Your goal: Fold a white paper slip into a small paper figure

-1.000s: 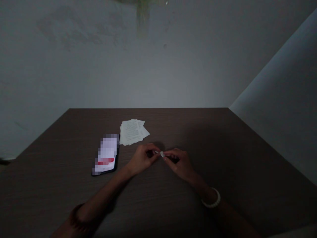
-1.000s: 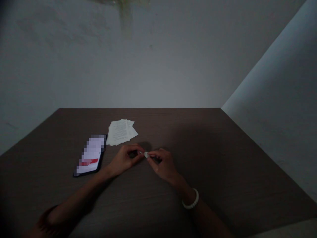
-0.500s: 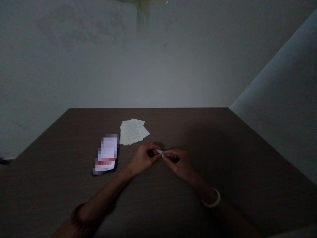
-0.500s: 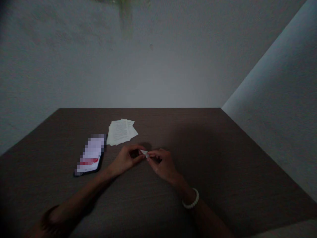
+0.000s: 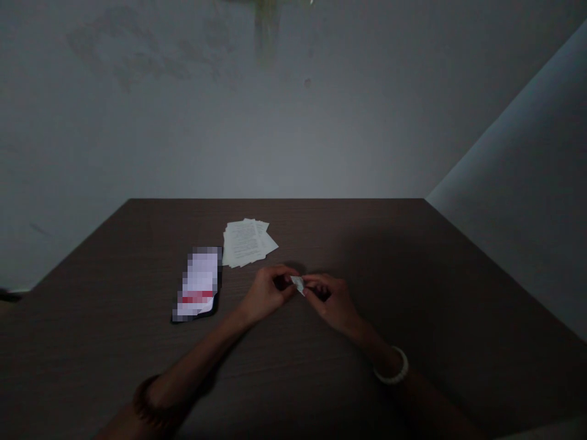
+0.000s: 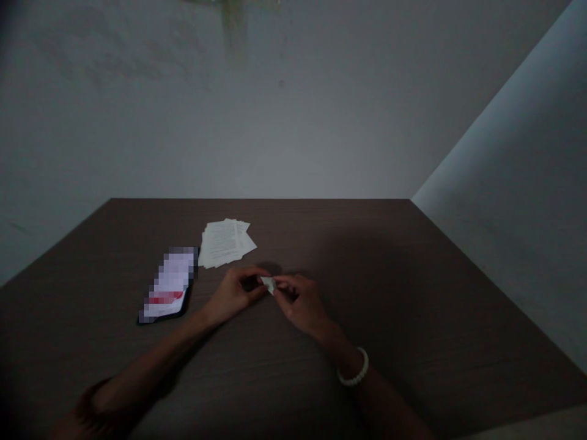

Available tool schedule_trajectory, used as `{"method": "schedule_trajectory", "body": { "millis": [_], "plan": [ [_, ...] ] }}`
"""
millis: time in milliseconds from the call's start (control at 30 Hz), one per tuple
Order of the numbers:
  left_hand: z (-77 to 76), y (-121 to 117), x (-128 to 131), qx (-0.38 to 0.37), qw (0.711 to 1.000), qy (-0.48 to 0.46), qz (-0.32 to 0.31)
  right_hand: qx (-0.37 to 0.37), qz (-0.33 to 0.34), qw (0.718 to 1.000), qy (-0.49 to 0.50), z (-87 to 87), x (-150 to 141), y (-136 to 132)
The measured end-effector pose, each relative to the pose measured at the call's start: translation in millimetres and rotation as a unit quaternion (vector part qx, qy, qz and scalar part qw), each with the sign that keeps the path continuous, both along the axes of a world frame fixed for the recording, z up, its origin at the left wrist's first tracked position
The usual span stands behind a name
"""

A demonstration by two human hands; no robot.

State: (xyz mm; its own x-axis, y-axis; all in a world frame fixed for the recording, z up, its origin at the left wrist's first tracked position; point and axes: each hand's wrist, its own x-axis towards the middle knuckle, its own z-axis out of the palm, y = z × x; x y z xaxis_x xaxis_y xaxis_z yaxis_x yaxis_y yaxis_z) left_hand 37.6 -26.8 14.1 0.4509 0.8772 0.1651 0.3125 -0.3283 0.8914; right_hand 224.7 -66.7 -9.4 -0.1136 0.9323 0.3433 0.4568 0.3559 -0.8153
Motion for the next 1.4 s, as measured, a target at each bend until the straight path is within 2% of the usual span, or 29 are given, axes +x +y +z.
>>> {"method": "schedule_trajectory", "body": {
  "millis": [200, 367, 800, 1000, 1400],
  "plan": [
    [8.1, -4.9, 3.0, 0.048, 0.998, 0.011, 0.037, -0.011, -0.008, 1.0, 0.0, -2.5, -2.0, 0.8],
    [12.1, -8.6, 5.5, 0.084, 0.995, 0.035, 0.041, -0.016, -0.016, 0.999, -0.022, -2.4, -2.1, 1.4],
    [5.3, -7.8, 6.2, 0.127, 0.989, 0.078, 0.013, 0.007, -0.062, 0.994, -0.087, -1.9, -1.2, 1.9],
    [4.1, -6.2, 3.5, 0.142, 0.977, 0.158, -0.019, 0.028, -0.032, 0.993, -0.111, -0.4, 0.3, 4.0],
    [-0.8, 0.3, -5.0, 0.18, 0.96, 0.2, -0.079, 0.038, 0.027, 0.987, -0.156, 0.9, 6.2, 4.5]
  ]
}}
